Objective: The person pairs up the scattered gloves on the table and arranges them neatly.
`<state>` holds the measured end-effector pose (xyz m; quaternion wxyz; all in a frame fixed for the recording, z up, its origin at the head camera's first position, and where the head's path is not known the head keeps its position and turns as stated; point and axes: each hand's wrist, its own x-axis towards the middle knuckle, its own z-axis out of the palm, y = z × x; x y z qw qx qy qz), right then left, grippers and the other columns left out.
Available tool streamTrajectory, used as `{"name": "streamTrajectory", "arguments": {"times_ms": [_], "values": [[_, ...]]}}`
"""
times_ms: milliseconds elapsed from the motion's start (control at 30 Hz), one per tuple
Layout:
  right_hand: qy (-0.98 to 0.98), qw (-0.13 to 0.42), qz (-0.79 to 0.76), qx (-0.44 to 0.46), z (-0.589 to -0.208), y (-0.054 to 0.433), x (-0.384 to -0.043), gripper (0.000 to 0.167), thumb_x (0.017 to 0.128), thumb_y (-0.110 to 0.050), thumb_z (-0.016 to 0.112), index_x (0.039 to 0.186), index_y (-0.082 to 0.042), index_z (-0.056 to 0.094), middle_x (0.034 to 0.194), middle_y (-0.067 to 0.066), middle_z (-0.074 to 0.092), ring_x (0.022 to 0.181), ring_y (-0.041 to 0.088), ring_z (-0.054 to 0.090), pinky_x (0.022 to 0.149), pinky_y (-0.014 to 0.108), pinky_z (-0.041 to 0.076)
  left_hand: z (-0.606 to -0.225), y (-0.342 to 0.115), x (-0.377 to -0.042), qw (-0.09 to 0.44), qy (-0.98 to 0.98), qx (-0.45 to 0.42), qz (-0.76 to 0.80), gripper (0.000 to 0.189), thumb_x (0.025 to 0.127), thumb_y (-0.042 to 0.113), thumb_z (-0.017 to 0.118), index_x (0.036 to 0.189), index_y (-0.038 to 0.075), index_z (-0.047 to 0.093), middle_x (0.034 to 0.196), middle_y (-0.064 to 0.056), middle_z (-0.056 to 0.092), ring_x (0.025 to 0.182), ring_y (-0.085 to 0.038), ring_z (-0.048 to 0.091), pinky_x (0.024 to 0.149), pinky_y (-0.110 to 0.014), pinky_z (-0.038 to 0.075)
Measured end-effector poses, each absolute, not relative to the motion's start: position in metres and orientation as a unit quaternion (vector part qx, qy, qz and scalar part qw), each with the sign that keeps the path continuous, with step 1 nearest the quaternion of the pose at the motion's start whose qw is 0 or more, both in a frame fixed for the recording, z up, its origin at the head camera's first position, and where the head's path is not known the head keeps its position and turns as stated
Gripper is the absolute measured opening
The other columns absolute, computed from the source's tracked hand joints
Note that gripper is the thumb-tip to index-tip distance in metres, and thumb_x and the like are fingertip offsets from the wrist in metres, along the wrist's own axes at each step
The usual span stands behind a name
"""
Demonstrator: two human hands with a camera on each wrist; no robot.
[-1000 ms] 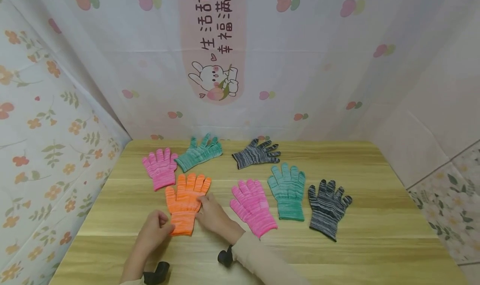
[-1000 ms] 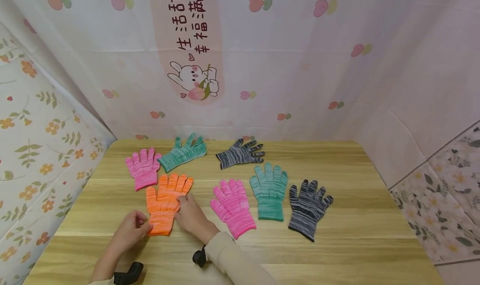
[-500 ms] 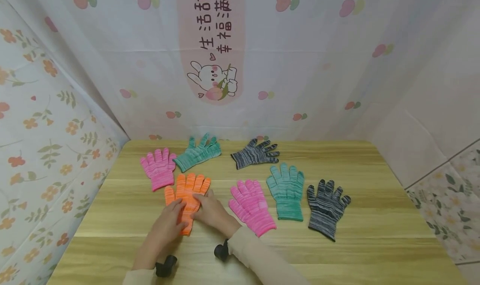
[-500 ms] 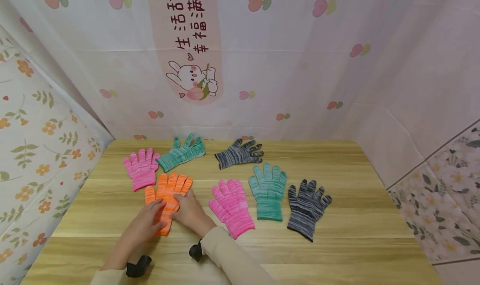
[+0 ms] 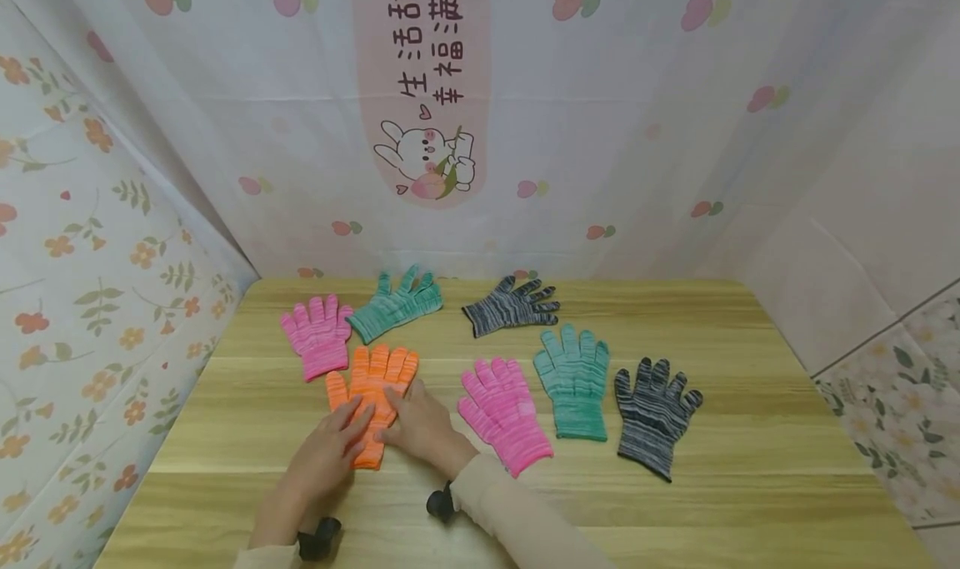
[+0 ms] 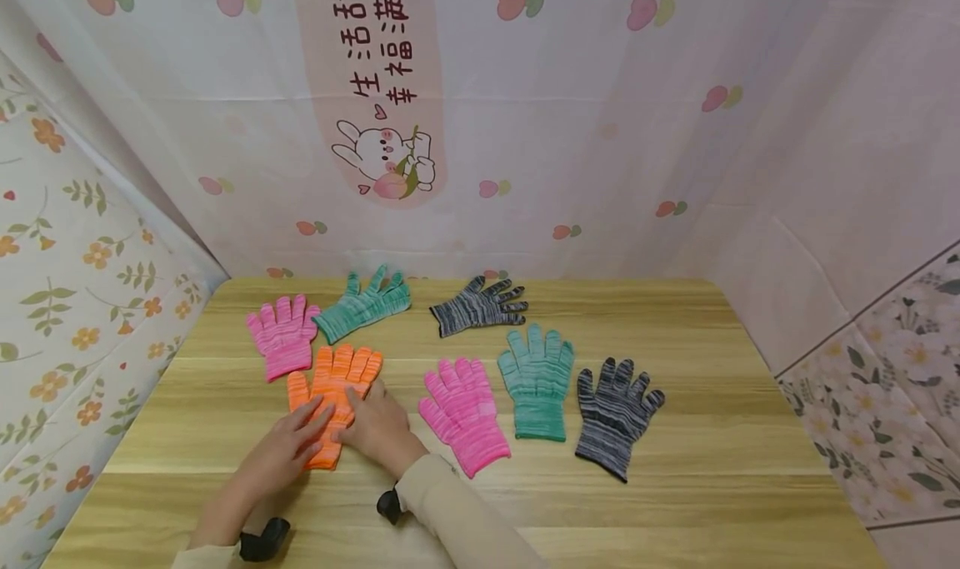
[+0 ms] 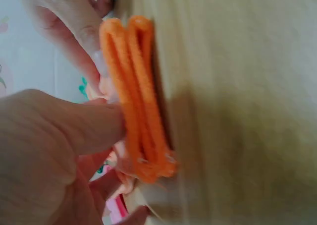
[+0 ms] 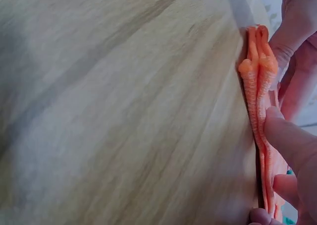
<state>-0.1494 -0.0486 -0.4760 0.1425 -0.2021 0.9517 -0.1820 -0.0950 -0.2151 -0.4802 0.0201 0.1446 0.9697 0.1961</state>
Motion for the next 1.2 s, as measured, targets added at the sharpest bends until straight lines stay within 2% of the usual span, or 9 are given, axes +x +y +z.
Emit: {"name": "streamTrajectory", "arguments": {"times_ms": [167, 333, 467, 567, 667, 833, 900, 967, 1200], "values": [[0.947, 0.146, -0.184, -0.219, -0.476, -0.044, -0.149, 0.073, 0.081, -0.055, 0.062, 0.143, -0.025, 0.038, 0.108, 0.009, 0.044, 0.079, 0.014, 0.047, 0.054, 0.022, 0.037, -0.477, -0.21, -0.096, 0.018, 0.974, 0.132, 0.181, 0.05, 0.085, 0.012, 0.065, 0.133, 0.005, 0.05, 0.139, -0.019, 0.045, 0.123, -0.043, 0.044, 0.093, -0.059, 0.041], [0.924, 0.154, -0.243, -0.251, -0.468, -0.031, -0.146, 0.068, 0.085, -0.043, 0.063, 0.143, -0.02, 0.038, 0.097, 0.001, 0.039, 0.072, 0.011, 0.042, 0.053, 0.019, 0.034, -0.471, -0.206, -0.1, 0.036, 0.977, 0.111, 0.179, 0.051, 0.082, 0.008, 0.066, 0.13, 0.003, 0.05, 0.136, -0.02, 0.046, 0.12, -0.043, 0.046, 0.09, -0.06, 0.043], [0.912, 0.135, -0.276, -0.27, -0.453, -0.013, -0.142, 0.062, 0.087, -0.034, 0.062, 0.142, -0.017, 0.04, 0.114, 0.005, 0.049, 0.082, 0.011, 0.054, 0.065, 0.02, 0.046, -0.464, -0.199, -0.102, 0.038, 0.977, 0.082, 0.195, 0.046, 0.083, 0.009, 0.065, 0.127, 0.001, 0.052, 0.133, -0.022, 0.048, 0.12, -0.043, 0.045, 0.094, -0.061, 0.038], [0.907, 0.126, -0.304, -0.264, -0.44, 0.008, -0.142, 0.056, 0.089, -0.03, 0.061, 0.14, -0.015, 0.043, 0.124, 0.011, 0.05, 0.087, 0.014, 0.056, 0.069, 0.023, 0.049, -0.457, -0.188, -0.104, 0.02, 0.974, 0.079, 0.21, 0.042, 0.085, 0.01, 0.063, 0.124, 0.0, 0.055, 0.13, -0.022, 0.051, 0.12, -0.043, 0.047, 0.097, -0.059, 0.037], [0.907, 0.111, -0.325, -0.244, -0.427, 0.033, -0.143, 0.048, 0.091, -0.025, 0.059, 0.136, -0.013, 0.048, 0.123, 0.01, 0.052, 0.088, 0.015, 0.054, 0.07, 0.026, 0.049, -0.452, -0.173, -0.106, 0.001, 0.971, 0.09, 0.221, 0.039, 0.085, 0.009, 0.063, 0.123, 0.001, 0.057, 0.129, -0.02, 0.053, 0.119, -0.041, 0.049, 0.098, -0.055, 0.039], [0.92, 0.051, -0.335, -0.198, -0.416, 0.07, -0.141, 0.034, 0.091, -0.014, 0.058, 0.124, -0.008, 0.058, 0.122, 0.011, 0.057, 0.109, 0.027, 0.055, 0.086, 0.042, 0.05, -0.447, -0.142, -0.106, -0.013, 0.961, 0.124, 0.245, 0.033, 0.086, 0.009, 0.062, 0.119, 0.005, 0.06, 0.123, -0.013, 0.057, 0.114, -0.035, 0.052, 0.096, -0.049, 0.043], [0.922, 0.033, -0.344, -0.175, -0.416, 0.083, -0.139, 0.03, 0.089, -0.009, 0.06, 0.119, -0.006, 0.06, 0.118, 0.012, 0.059, 0.11, 0.028, 0.056, 0.087, 0.044, 0.05, -0.447, -0.13, -0.104, -0.014, 0.957, 0.142, 0.252, 0.03, 0.087, 0.011, 0.061, 0.118, 0.007, 0.061, 0.121, -0.011, 0.059, 0.112, -0.033, 0.054, 0.095, -0.047, 0.044], [0.924, 0.021, -0.349, -0.157, -0.418, 0.093, -0.137, 0.027, 0.088, -0.006, 0.061, 0.115, -0.004, 0.062, 0.11, 0.01, 0.062, 0.1, 0.025, 0.058, 0.083, 0.04, 0.051, -0.447, -0.118, -0.103, -0.011, 0.954, 0.158, 0.256, 0.03, 0.088, 0.012, 0.061, 0.118, 0.009, 0.061, 0.118, -0.008, 0.06, 0.111, -0.031, 0.055, 0.094, -0.046, 0.045], [0.939, 0.027, -0.32, -0.122, -0.439, 0.12, -0.124, 0.016, 0.086, -0.004, 0.062, 0.101, -0.002, 0.068, 0.097, 0.01, 0.064, 0.089, 0.022, 0.06, 0.075, 0.035, 0.052, -0.451, -0.081, -0.091, 0.038, 0.948, 0.205, 0.24, 0.034, 0.091, 0.018, 0.058, 0.124, 0.009, 0.057, 0.121, -0.01, 0.059, 0.113, -0.029, 0.055, 0.094, -0.045, 0.047]]}}
